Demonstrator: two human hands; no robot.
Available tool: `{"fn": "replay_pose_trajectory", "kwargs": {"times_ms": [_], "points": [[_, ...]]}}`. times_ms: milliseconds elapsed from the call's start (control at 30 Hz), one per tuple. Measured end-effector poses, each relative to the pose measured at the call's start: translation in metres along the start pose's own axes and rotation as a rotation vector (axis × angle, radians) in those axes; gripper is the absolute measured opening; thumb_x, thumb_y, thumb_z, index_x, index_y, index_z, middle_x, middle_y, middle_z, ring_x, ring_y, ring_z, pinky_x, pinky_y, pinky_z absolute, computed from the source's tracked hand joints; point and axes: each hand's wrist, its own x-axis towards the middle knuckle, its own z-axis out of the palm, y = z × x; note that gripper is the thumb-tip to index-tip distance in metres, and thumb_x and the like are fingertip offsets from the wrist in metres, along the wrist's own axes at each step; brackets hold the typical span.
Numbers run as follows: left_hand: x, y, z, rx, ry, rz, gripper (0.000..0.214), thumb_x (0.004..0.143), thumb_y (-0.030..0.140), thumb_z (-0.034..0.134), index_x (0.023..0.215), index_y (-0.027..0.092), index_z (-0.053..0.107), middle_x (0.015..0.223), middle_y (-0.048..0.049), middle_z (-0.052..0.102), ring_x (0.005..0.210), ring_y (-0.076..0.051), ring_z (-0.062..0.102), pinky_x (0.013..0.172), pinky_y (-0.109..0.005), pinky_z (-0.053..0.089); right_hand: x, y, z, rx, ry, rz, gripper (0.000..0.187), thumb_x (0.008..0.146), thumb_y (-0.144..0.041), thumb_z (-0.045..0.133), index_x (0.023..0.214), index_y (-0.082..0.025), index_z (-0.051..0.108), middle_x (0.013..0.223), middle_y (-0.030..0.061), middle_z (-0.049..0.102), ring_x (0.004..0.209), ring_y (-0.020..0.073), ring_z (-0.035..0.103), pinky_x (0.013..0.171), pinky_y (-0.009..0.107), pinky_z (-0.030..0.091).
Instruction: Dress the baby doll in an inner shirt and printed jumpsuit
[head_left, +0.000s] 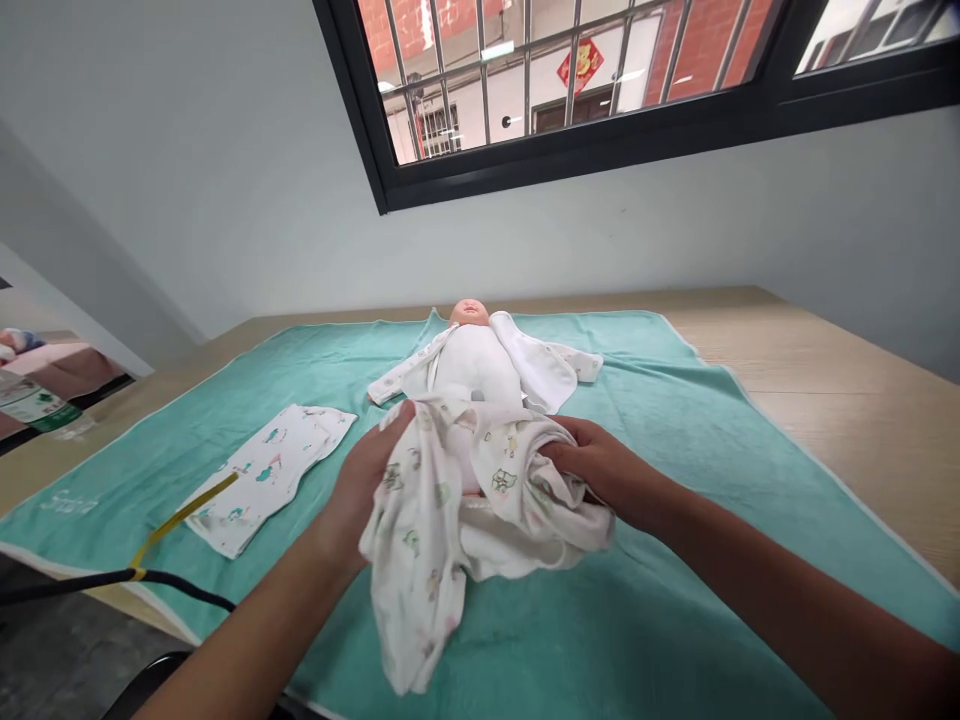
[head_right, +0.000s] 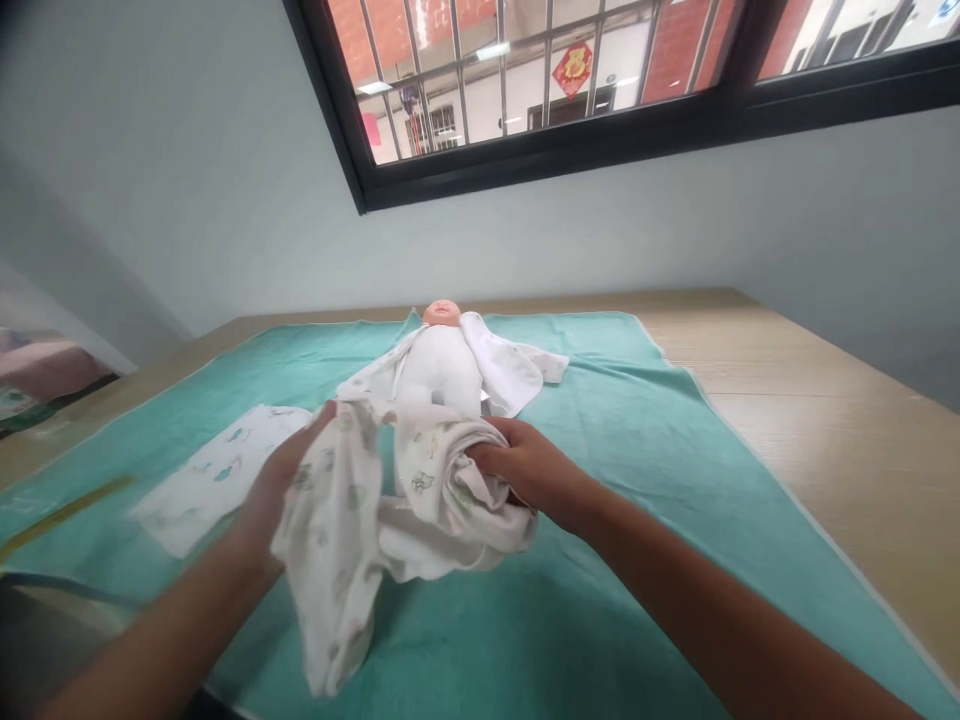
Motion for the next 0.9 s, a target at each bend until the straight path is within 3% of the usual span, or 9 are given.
{"fn": "replay_pose_trajectory", "kwargs": {"times_ms": [133,233,300,433,567,633,733,833,900], "points": [[0.025,-0.004,0.016,0.032,-0.246,0.035,0.045,0.081,0.053,0.064,0.105,0.016,0.07,0.077,-0.0052,0.074,0.08,-0.027,0.07,0.069,-0.034,0.055,0.001,-0.002,-0.011,0.118,0.02,-0.158,0.038,0.074,-0.029,0.067,0.112,-0.022,0.063,0.095,0.0026,0.068,0.076,0.0171,0.06,0.064,0.025,0.046],[0.041,-0.01,0.023,0.001,-0.394,0.104,0.046,0.085,0.05,0.06,0.112,0.014,0.068,0.091,-0.0079,0.075,0.094,-0.03,0.068,0.081,-0.038,0.053,0.007,-0.011,-0.015,0.145,-0.06,-0.242,0.048,0.081,-0.046,0.065,0.12,-0.02,0.058,0.102,0.0067,0.066,0.081,0.0195,0.063,0.068,0.028,0.049],[0.048,-0.015,0.023,-0.034,-0.426,0.126,0.045,0.085,0.048,0.061,0.111,0.013,0.069,0.097,-0.0089,0.074,0.097,-0.03,0.067,0.085,-0.037,0.052,0.015,-0.018,-0.012,0.071,-0.073,-0.284,0.056,0.083,-0.058,0.058,0.123,-0.019,0.057,0.106,0.0093,0.065,0.087,0.022,0.063,0.072,0.031,0.051],[0.047,-0.024,0.007,-0.154,-0.383,0.027,0.045,0.082,0.046,0.066,0.113,0.013,0.069,0.094,-0.0096,0.074,0.088,-0.027,0.069,0.083,-0.035,0.052,0.024,-0.019,0.002,-0.196,-0.111,-0.222,0.058,0.075,-0.053,0.071,0.121,-0.02,0.06,0.11,0.0077,0.066,0.096,0.0254,0.062,0.079,0.036,0.052],[0.025,-0.03,-0.021,-0.243,-0.285,-0.161,0.035,0.076,0.043,0.074,0.091,0.011,0.073,0.079,-0.0073,0.073,0.072,-0.021,0.067,0.07,-0.029,0.052,0.011,-0.01,0.014,-0.226,-0.398,-0.039,0.058,0.067,-0.042,0.081,0.118,-0.021,0.063,0.107,0.0041,0.068,0.099,0.0266,0.063,0.083,0.037,0.051],[0.01,-0.033,-0.027,-0.248,-0.239,-0.223,0.032,0.074,0.042,0.075,0.082,0.011,0.072,0.075,-0.0069,0.072,0.067,-0.019,0.066,0.065,-0.026,0.051,0.004,-0.008,0.018,-0.178,-0.479,0.009,0.058,0.067,-0.04,0.081,0.118,-0.02,0.063,0.105,0.0044,0.069,0.098,0.0268,0.064,0.082,0.036,0.052],[-0.006,-0.034,-0.024,-0.136,-0.246,-0.259,0.038,0.078,0.047,0.07,0.092,0.012,0.073,0.076,-0.0078,0.073,0.066,-0.02,0.065,0.06,-0.028,0.049,0.002,-0.008,0.027,-0.126,-0.349,0.001,0.052,0.073,-0.04,0.077,0.118,-0.019,0.061,0.107,0.0057,0.067,0.095,0.0253,0.064,0.076,0.034,0.053],[-0.01,-0.029,-0.015,0.102,-0.251,-0.12,0.044,0.082,0.051,0.063,0.1,0.013,0.073,0.076,-0.0066,0.073,0.068,-0.021,0.065,0.061,-0.027,0.048,0.008,-0.007,0.043,-0.064,-0.194,-0.033,0.06,0.066,-0.034,0.083,0.119,-0.022,0.059,0.11,0.005,0.067,0.097,0.0251,0.064,0.076,0.034,0.053],[-0.008,-0.025,-0.01,0.263,-0.244,-0.025,0.043,0.085,0.052,0.059,0.097,0.013,0.074,0.074,-0.0054,0.072,0.07,-0.021,0.064,0.062,-0.025,0.047,0.011,-0.002,0.054,0.049,-0.2,-0.032,0.066,0.061,-0.029,0.086,0.12,-0.023,0.059,0.108,0.0048,0.068,0.097,0.0256,0.065,0.079,0.036,0.053]]}}
